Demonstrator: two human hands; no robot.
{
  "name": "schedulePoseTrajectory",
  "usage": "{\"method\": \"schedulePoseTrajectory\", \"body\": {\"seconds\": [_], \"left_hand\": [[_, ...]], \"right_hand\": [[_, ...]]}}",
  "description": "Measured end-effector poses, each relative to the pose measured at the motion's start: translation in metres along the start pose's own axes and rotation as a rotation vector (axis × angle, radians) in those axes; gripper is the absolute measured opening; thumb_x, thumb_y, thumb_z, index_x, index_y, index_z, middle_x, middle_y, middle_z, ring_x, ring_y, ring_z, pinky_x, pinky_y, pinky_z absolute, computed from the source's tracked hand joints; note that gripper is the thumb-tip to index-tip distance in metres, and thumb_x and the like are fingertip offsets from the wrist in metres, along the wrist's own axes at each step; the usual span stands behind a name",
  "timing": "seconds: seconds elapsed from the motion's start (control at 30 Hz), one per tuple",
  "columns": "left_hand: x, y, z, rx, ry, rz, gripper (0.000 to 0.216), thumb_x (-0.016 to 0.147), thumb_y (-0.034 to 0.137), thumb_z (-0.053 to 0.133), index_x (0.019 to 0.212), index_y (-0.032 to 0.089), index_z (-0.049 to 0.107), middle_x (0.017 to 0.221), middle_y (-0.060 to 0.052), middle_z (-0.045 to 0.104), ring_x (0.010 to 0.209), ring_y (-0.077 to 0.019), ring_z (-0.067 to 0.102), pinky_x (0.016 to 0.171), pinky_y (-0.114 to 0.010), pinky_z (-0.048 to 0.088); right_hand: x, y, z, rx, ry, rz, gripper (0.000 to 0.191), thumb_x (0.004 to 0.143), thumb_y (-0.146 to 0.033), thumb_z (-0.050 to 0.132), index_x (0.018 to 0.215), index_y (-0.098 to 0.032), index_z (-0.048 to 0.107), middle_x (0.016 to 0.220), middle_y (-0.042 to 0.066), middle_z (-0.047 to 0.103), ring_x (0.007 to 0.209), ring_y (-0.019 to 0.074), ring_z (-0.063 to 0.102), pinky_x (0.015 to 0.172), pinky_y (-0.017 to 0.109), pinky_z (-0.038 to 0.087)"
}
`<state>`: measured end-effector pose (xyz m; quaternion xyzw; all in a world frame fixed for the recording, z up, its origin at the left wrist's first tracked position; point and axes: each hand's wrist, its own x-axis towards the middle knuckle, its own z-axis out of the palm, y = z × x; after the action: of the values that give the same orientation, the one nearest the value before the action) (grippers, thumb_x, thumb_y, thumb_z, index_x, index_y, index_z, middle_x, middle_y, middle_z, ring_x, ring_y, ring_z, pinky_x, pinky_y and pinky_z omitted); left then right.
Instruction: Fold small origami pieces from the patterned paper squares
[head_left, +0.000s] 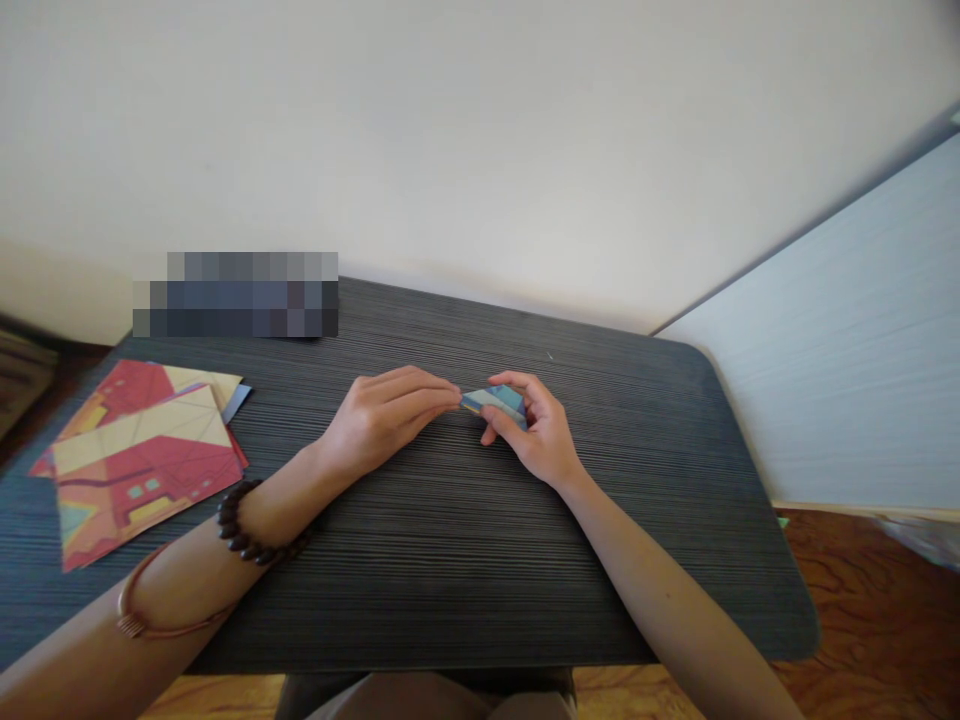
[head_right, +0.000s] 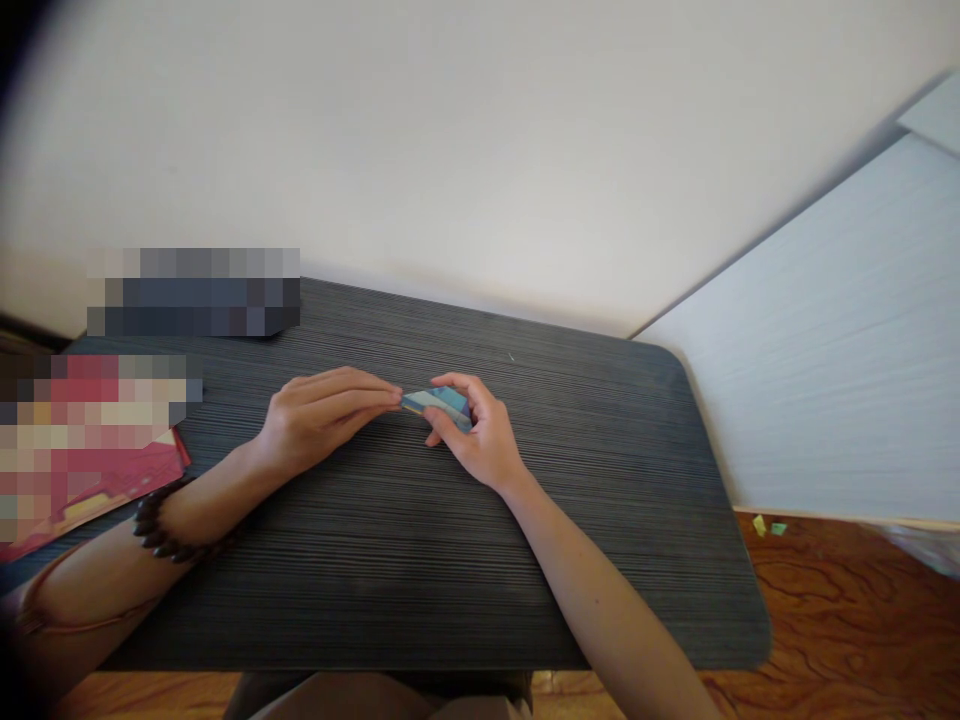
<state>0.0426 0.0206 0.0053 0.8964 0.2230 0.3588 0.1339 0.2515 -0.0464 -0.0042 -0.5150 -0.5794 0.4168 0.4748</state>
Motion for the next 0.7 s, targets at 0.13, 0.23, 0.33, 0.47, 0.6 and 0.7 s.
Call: {"method": "schedulePoseTrajectory", "body": {"seconds": [0.13, 0.23, 0.33, 0.47, 0.6, 0.7], "left_hand": [[-0.003, -0.004, -0.004, 0.023, -0.060, 0.024, 0.021, 0.088, 0.021, 0.053, 0.106, 0.024, 0.065, 0.106, -0.003, 0.070, 0.096, -0.0175, 0.064, 0.081, -0.031, 0.053], [-0.003, -0.004, -0.005, 0.018, -0.072, 0.012, 0.022, 0.087, 0.019, 0.055, 0.105, 0.025, 0.065, 0.106, -0.002, 0.069, 0.099, -0.0186, 0.063, 0.084, -0.032, 0.050], [0.000, -0.003, -0.006, 0.058, -0.067, -0.008, 0.018, 0.087, 0.019, 0.054, 0.100, 0.025, 0.065, 0.103, -0.002, 0.070, 0.098, -0.0193, 0.062, 0.086, -0.033, 0.049], [0.006, -0.003, -0.007, 0.199, -0.044, -0.010, 0.015, 0.088, 0.018, 0.050, 0.093, 0.021, 0.064, 0.096, -0.003, 0.070, 0.093, -0.0195, 0.061, 0.083, -0.033, 0.048], [0.008, -0.006, -0.006, 0.214, -0.033, -0.047, 0.013, 0.088, 0.018, 0.049, 0.088, 0.019, 0.062, 0.090, -0.004, 0.070, 0.088, -0.0192, 0.060, 0.082, -0.034, 0.048], [0.007, -0.008, -0.005, 0.135, -0.031, -0.112, 0.011, 0.088, 0.020, 0.050, 0.090, 0.019, 0.061, 0.092, -0.005, 0.069, 0.090, -0.0191, 0.059, 0.084, -0.034, 0.048]], "right_hand": [[0.001, -0.002, -0.002, 0.077, -0.056, 0.028, 0.038, 0.081, -0.036, 0.063, 0.114, -0.023, 0.050, 0.072, -0.002, 0.066, 0.056, 0.0108, 0.063, 0.057, 0.025, 0.050], [0.002, -0.004, -0.004, 0.115, -0.097, 0.045, 0.042, 0.082, -0.036, 0.063, 0.119, -0.022, 0.049, 0.075, -0.001, 0.066, 0.053, 0.0087, 0.058, 0.055, 0.024, 0.050], [0.003, -0.005, -0.009, 0.150, -0.161, 0.031, 0.042, 0.084, -0.037, 0.060, 0.121, -0.021, 0.049, 0.073, -0.001, 0.065, 0.053, 0.0089, 0.058, 0.055, 0.024, 0.050], [0.002, -0.006, -0.012, 0.222, -0.224, 0.036, 0.043, 0.085, -0.042, 0.057, 0.122, -0.022, 0.048, 0.075, -0.001, 0.067, 0.052, 0.0102, 0.061, 0.053, 0.025, 0.051], [0.001, -0.006, -0.008, 0.218, -0.073, 0.080, 0.043, 0.079, -0.040, 0.065, 0.115, -0.023, 0.049, 0.072, -0.002, 0.069, 0.046, 0.0103, 0.061, 0.045, 0.023, 0.051], [0.001, -0.005, -0.004, 0.218, 0.099, 0.077, 0.031, 0.079, -0.038, 0.065, 0.102, -0.023, 0.052, 0.071, -0.002, 0.071, 0.041, 0.0100, 0.060, 0.040, 0.021, 0.049]]}}
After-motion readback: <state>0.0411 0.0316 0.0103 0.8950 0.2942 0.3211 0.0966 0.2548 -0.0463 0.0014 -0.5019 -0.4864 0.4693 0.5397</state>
